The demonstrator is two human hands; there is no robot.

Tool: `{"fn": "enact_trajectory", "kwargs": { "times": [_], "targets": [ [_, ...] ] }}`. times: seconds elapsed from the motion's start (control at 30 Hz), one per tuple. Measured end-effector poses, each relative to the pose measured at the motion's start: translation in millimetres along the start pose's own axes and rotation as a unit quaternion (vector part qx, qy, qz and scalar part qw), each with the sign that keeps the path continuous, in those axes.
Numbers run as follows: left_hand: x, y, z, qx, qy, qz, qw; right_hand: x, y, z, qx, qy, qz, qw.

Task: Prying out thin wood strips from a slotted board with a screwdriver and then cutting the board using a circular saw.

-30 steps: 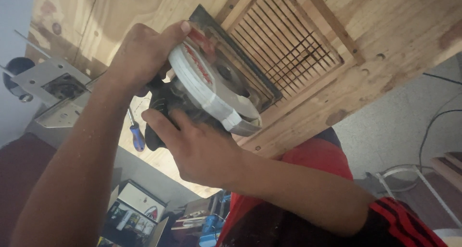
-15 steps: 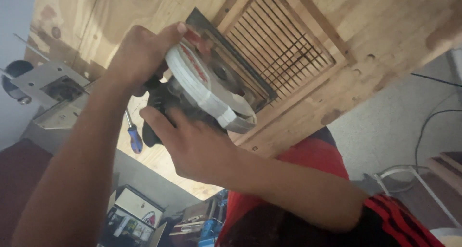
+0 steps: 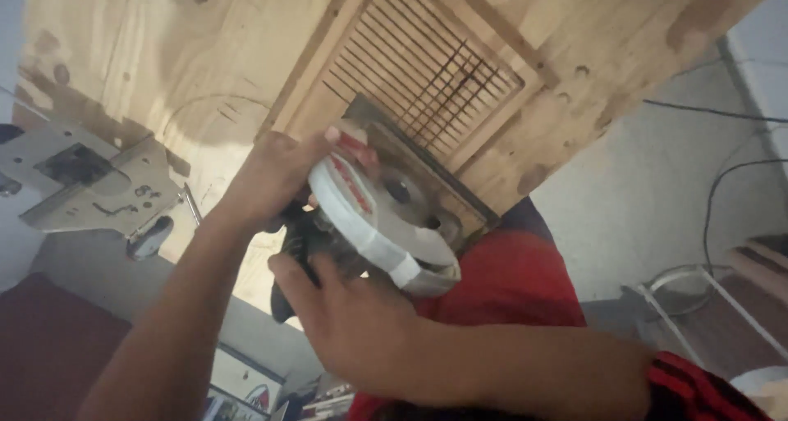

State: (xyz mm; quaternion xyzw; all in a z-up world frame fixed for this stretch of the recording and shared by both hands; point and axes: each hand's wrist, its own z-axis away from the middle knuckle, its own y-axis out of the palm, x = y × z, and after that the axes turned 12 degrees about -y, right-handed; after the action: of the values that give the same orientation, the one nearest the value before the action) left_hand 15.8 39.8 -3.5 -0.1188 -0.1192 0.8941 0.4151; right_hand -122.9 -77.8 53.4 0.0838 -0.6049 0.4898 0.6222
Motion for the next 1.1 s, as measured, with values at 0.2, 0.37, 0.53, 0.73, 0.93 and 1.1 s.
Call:
{"fn": "enact_trajectory", "kwargs": {
  "times": [0.2, 0.37, 0.53, 0.73, 0.93, 1.1],
  "targets": [
    [-23, 15, 22, 0.010, -0.055, 0.022, 0.998, -7, -9, 13, 0.029, 0.021, -0.091, 0.995],
    [-16, 22, 15, -0.017, -0.064, 0.013, 0.998, -14, -3, 21, 0.000, 0.010, -0.066, 0.998],
    [-22, 23, 21, -0.029, -0.080, 0.005, 0.996, -18, -1, 22, 0.025, 0.017, -0.076, 0.997],
    [-24, 25, 29, 0.005, -0.013, 0.012, 1.000, -22, 1, 24, 0.035, 0.013, -0.081, 0.996],
    [-24, 28, 28, 0.026, 0.000, 0.042, 0.999, -26, 1, 26, 0.032, 0.007, -0.119, 0.992],
    [-24, 29, 28, -0.012, -0.021, -0.005, 1.000, -29, 5, 30, 0.012, -0.007, -0.109, 0.994]
  ]
}}
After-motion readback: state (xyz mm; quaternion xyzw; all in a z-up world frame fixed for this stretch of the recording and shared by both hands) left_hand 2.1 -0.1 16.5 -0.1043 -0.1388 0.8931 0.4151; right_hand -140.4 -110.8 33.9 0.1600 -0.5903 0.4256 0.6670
